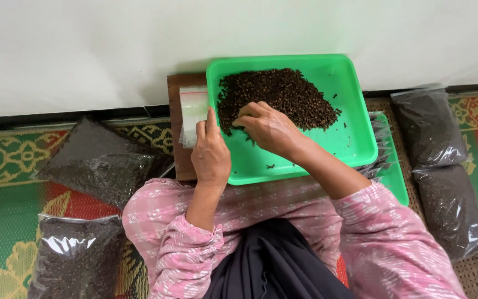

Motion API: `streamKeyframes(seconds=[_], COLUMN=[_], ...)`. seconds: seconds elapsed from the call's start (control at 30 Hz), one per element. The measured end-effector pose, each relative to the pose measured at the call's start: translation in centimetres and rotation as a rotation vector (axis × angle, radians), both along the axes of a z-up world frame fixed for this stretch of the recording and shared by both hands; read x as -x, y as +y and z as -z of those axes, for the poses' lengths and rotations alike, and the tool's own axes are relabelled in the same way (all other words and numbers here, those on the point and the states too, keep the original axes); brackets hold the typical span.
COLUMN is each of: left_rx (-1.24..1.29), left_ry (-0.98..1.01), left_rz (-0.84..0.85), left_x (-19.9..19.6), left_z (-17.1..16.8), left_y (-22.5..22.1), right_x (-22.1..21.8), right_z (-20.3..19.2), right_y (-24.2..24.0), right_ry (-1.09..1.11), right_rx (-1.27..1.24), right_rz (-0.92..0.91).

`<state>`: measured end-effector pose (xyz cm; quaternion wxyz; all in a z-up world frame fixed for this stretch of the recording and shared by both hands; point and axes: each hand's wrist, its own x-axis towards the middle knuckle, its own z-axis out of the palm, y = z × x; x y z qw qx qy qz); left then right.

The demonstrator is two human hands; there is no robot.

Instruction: The person scoops dried cloves from a tray into small plastic bags by hand and using a measuring cup, then seals the bags and places them into a secondary tray.

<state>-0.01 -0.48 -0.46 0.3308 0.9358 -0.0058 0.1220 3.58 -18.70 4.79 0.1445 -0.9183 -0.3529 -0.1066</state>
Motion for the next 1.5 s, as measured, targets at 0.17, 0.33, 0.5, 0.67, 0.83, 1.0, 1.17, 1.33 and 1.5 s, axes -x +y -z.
streamKeyframes(seconds=[0.17,0.33,0.5,0.67,0.83,1.0,1.17,1.33,1.5], left_rx=[0.0,0.062,0.004,-0.046,-0.009,0.234,0.231,0.13,0.18], left_ry=[0.007,-0.009,-0.074,-0.005,0.084,0.058,0.028,0.037,-0.238], left_rz=[0.024,0.02,-0.013,-0.056,-0.038,-0.035,-0.006,-0.013,-0.013], left_x=[0.0,-0.8,-4.1,-9.9,-12.3,-10.4,-9.2,-8.3,-7.4], left_z=[-0.9,-0.1,-1.3,1.2,3.9,0.1,-2.3,-3.1,-4.1], left_y=[0.2,1.3,5.6,7.6,7.6,7.5,8.1,8.5,8.0], right_x=[-1.7,-1.7,-1.2,-1.2,-0.7,-0.4,-0.2,-0.7,-0.6], right_z=[0.0,0.8,3.3,3.3,3.3,2.7,2.5,3.2,3.3], right_y=[-4.5,-9.3,-10.9,-10.0,-9.9,-9.7,-9.7,-10.2,-10.3], right_ry=[-0.12,0.008,-0.019,-0.134,-0.174,-0.124,-0.109,-0.1,-0.104], right_rx=[0.096,-0.091,-0.146,-0.213,-0.23,-0.236,-0.219,-0.213,-0.242], right_rz=[0.1,0.268,0.338,0.31,0.348,0.341,0.347,0.356,0.334])
